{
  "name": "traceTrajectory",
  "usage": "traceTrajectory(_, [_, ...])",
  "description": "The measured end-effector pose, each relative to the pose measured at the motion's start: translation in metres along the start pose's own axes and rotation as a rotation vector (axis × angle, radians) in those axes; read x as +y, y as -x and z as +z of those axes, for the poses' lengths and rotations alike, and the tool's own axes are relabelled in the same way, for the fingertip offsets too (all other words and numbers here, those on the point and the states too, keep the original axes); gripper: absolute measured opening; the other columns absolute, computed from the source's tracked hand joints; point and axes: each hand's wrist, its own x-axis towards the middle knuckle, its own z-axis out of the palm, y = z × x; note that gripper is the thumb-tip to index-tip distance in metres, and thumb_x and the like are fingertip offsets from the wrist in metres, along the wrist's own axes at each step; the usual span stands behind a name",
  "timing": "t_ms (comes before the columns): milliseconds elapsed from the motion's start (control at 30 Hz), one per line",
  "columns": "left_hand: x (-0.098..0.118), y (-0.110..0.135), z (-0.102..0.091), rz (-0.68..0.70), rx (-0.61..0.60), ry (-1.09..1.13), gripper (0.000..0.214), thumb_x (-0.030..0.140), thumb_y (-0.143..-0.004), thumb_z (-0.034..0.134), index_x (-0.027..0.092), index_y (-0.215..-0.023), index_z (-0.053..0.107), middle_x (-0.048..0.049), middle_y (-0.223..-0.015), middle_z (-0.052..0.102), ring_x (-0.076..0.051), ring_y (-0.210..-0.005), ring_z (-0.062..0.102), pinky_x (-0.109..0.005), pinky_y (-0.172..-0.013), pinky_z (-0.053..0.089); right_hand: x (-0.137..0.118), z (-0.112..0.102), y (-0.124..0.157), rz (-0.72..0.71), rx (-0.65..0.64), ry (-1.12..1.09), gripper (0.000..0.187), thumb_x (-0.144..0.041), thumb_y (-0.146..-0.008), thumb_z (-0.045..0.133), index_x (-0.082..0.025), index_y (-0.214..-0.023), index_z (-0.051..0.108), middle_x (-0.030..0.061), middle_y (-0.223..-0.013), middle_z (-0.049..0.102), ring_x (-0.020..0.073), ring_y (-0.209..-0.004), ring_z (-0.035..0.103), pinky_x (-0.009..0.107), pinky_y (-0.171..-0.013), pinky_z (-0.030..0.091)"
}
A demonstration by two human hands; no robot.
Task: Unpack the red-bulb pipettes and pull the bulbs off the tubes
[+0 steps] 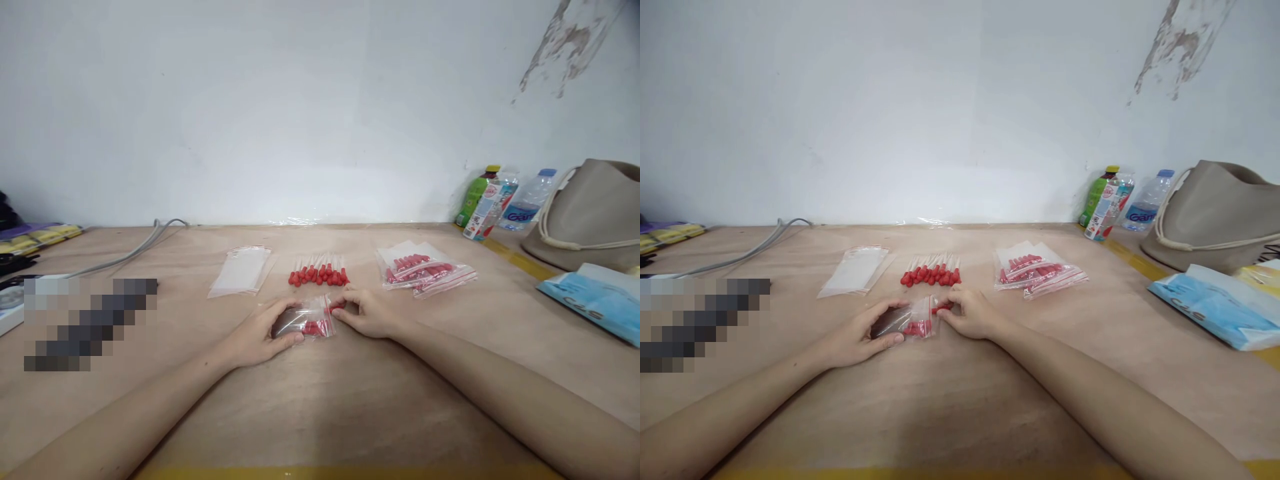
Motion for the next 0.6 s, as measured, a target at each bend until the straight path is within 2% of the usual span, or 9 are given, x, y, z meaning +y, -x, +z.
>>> traceTrajectory(133, [0.001, -0.001, 0.000, 0.031, 0.000, -0.005, 0.053, 0.045, -0.078, 0.055, 0.021, -0.123, 0.040, -0.0078, -0.122, 0.051, -0.023, -0.108, 0.050, -0.035, -0.087, 0.045, 0.001, 0.011, -0.006, 0.085, 0.051, -0.120, 0.014, -0.024, -0.075, 0.059, -0.017, -0.085, 0.065, 0.0016, -0.074, 0.061, 0.0108, -0.064, 0.051, 0.023, -0.060, 0.040])
traceTrajectory(200, [0.001, -0.002, 0.000, 0.056, 0.006, 0.001, 0.053, 0.045, -0.078, 0.055, 0.021, -0.123, 0.039, -0.0079, -0.121, 0.051, -0.023, -0.108, 0.050, -0.035, -0.090, 0.043, -0.003, 0.016, -0.009, 0.065, 0.022, -0.209, 0.015, -0.025, -0.076, 0.058, -0.016, -0.085, 0.065, 0.0012, -0.073, 0.062, 0.0104, -0.063, 0.052, 0.023, -0.059, 0.041])
traceTrajectory(367, [0.001, -0.001, 0.001, 0.068, 0.018, -0.013, 0.051, 0.043, -0.079, 0.053, 0.021, -0.123, 0.039, -0.0079, -0.121, 0.051, -0.022, -0.109, 0.050, -0.036, -0.092, 0.042, -0.015, 0.014, -0.012, -0.122, -0.183, -0.307, 0.020, -0.029, -0.077, 0.059, -0.017, -0.092, 0.064, 0.0017, -0.091, 0.064, 0.0141, -0.086, 0.056, 0.027, -0.078, 0.042])
traceTrajectory(500, [0.001, -0.001, 0.001, 0.068, 0.016, -0.020, 0.047, 0.042, -0.081, 0.051, 0.021, -0.122, 0.039, -0.0078, -0.121, 0.051, -0.022, -0.109, 0.049, -0.036, -0.092, 0.042, -0.021, 0.008, -0.012, -0.109, -0.239, -0.237, 0.033, -0.030, -0.064, 0.071, -0.018, -0.094, 0.063, 0.0014, -0.094, 0.063, 0.0168, -0.090, 0.055, 0.029, -0.083, 0.041])
traceTrajectory(600, [0.002, -0.002, 0.000, 0.068, 0.008, -0.012, 0.047, 0.041, -0.082, 0.050, 0.021, -0.123, 0.039, -0.0083, -0.121, 0.051, -0.022, -0.108, 0.050, -0.036, -0.090, 0.043, -0.023, 0.010, -0.010, -0.084, -0.219, -0.234, 0.033, -0.025, -0.064, 0.069, -0.018, -0.096, 0.062, 0.0019, -0.096, 0.062, 0.0166, -0.088, 0.055, 0.028, -0.080, 0.042])
